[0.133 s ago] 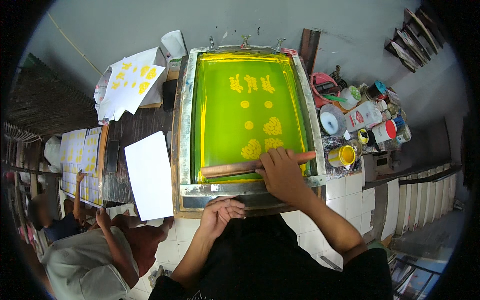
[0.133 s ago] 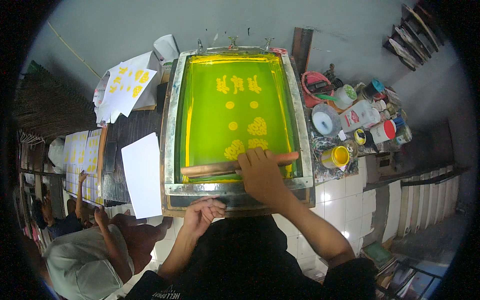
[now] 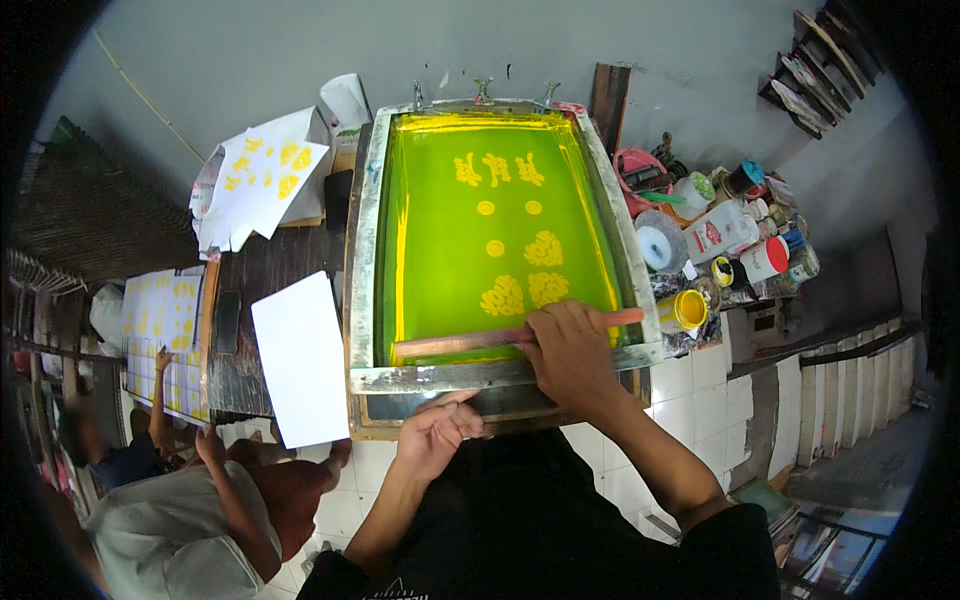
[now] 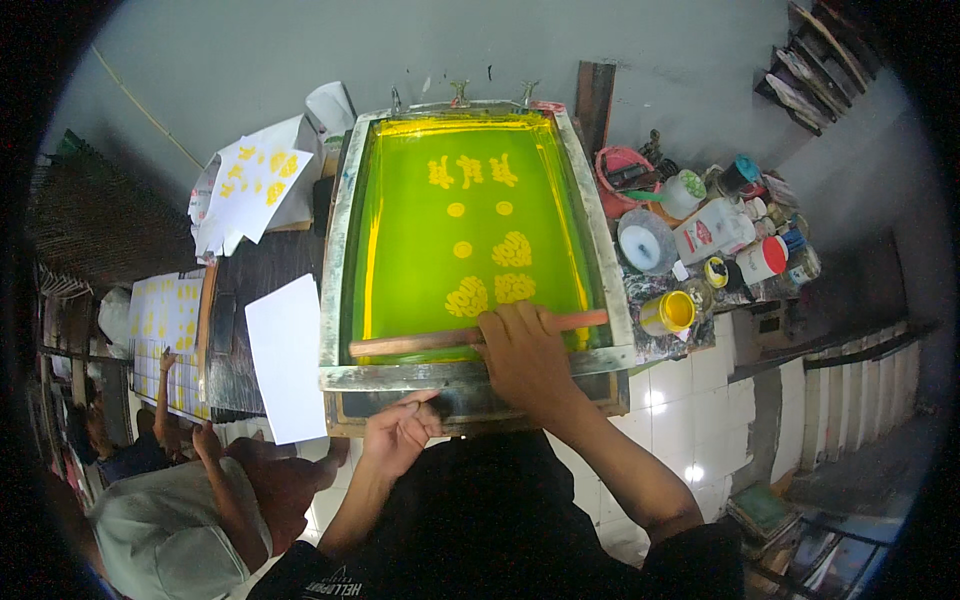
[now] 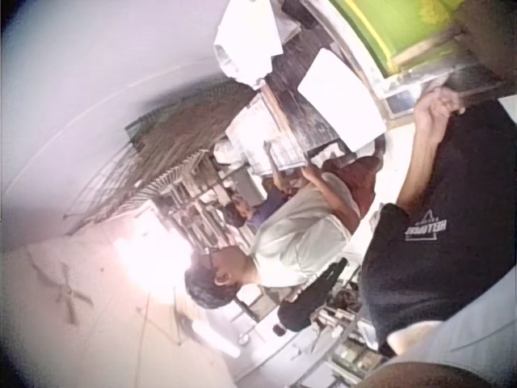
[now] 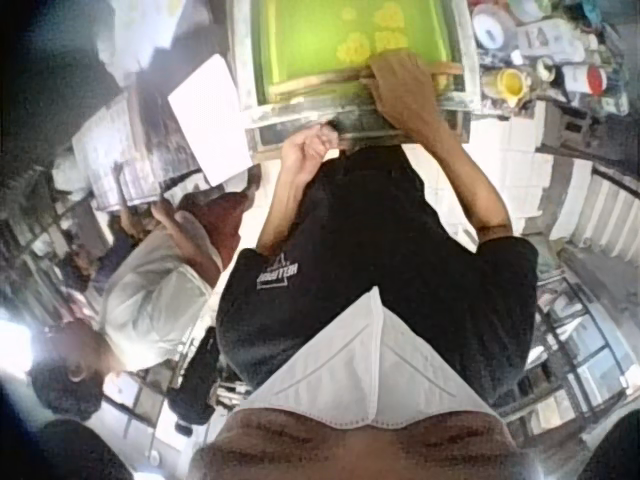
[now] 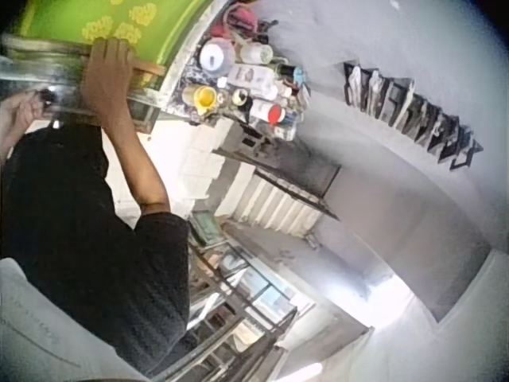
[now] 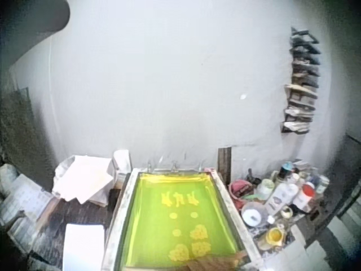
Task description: The person performs screen printing by placing sheets of paper into a frame, using a squeegee to apply yellow ink, and removing the printed sheets one by one.
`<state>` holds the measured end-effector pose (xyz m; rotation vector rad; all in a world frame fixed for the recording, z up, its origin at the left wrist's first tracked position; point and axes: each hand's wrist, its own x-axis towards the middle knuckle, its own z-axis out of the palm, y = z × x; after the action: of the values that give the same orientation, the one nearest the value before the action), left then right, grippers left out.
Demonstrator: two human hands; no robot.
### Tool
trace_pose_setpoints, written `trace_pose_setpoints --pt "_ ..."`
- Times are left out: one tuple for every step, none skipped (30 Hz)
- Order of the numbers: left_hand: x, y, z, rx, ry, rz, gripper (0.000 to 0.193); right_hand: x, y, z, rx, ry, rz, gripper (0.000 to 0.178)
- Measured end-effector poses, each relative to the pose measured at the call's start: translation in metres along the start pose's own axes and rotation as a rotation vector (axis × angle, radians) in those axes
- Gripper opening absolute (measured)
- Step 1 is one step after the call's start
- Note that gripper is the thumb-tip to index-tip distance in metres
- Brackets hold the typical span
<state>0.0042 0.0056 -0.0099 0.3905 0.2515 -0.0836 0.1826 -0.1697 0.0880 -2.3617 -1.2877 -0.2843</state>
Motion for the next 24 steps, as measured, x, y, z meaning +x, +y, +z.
trace_pose_setpoints --pt "-0.001 0.006 0.010 0.015 -0.079 0.032 0.045 0.008 -0.005 -0.014 0.028 0.087 -0.021 0.030" --pt "-0.003 0.013 0.023 0.031 -0.182 0.072 0.047 0.019 -0.009 -0.032 0.002 0.131 -0.018 0.029" --pt "0.002 0.022 0.036 0.019 -0.276 0.107 0.050 0.035 -0.010 -0.052 0.012 0.263 -0.071 0.029" --pt "0.009 0.035 0.047 0.050 -0.348 0.136 0.051 0.055 -0.010 -0.074 -0.032 0.300 -0.078 0.030" --pt "0.020 0.048 0.058 0.098 -0.424 0.171 0.052 0.077 -0.009 -0.094 -0.059 0.372 -0.112 0.031" --pt "0.034 0.062 0.066 0.148 -0.469 0.200 0.052 0.102 -0.008 -0.111 -0.096 0.460 -0.142 0.026" --pt "0.053 0.080 0.069 0.488 -0.352 0.256 0.056 0.126 -0.004 -0.125 -0.133 0.548 -0.174 0.023" --pt "0.067 0.091 0.068 0.820 -0.181 0.294 0.059 0.154 0.005 -0.144 -0.181 0.571 -0.209 0.025" --pt "0.099 0.099 0.065 1.263 0.126 0.394 0.068 0.180 0.015 -0.161 -0.204 0.602 -0.230 0.028" --pt "0.126 0.102 0.058 1.701 0.454 0.512 0.076 0.183 0.010 -0.166 -0.232 0.565 -0.071 0.029" --pt "0.141 0.099 0.048 1.952 0.592 0.496 0.087 0.200 0.020 -0.174 -0.291 0.538 0.065 0.029" --pt "0.150 0.099 0.036 2.224 0.721 0.450 0.098 0.216 0.019 -0.184 -0.354 0.498 0.199 0.029" --pt "0.151 0.099 0.023 2.287 0.704 0.337 0.111 0.241 0.029 -0.198 -0.475 0.473 0.277 0.027" --pt "0.151 0.097 0.012 2.310 0.704 0.403 0.113 0.248 0.025 -0.202 -0.397 0.490 0.212 0.030" --pt "0.146 0.096 0.003 2.344 0.720 0.392 0.116 0.259 0.030 -0.207 -0.318 0.502 0.145 0.032" --pt "0.138 0.096 -0.004 2.392 0.757 0.256 0.118 0.271 0.030 -0.213 -0.270 0.492 0.105 0.034" --pt "0.132 0.104 -0.010 2.391 0.753 0.361 0.123 0.283 0.031 -0.219 -0.221 0.481 0.065 0.036" --pt "0.118 0.109 -0.015 2.338 0.785 0.277 0.124 0.294 0.032 -0.224 -0.172 0.468 0.026 0.039" --pt "0.103 0.115 -0.018 2.286 0.820 0.209 0.125 0.302 0.032 -0.227 -0.165 0.463 -0.003 0.039" --pt "0.087 0.122 -0.021 2.260 0.862 0.192 0.126 0.310 0.034 -0.231 -0.158 0.459 -0.032 0.040" --pt "0.072 0.131 -0.026 2.135 0.878 0.052 0.131 0.314 0.035 -0.234 -0.144 0.444 -0.034 0.040" --pt "0.056 0.133 -0.032 2.137 0.970 0.038 0.114 0.319 0.036 -0.235 -0.156 0.456 -0.025 0.040" --pt "0.038 0.146 -0.041 1.746 0.828 0.015 0.091 0.323 0.036 -0.236 -0.169 0.469 -0.016 0.040" --pt "0.019 0.160 -0.051 1.347 0.712 -0.016 0.068 0.326 0.036 -0.235 -0.180 0.482 -0.009 0.041"
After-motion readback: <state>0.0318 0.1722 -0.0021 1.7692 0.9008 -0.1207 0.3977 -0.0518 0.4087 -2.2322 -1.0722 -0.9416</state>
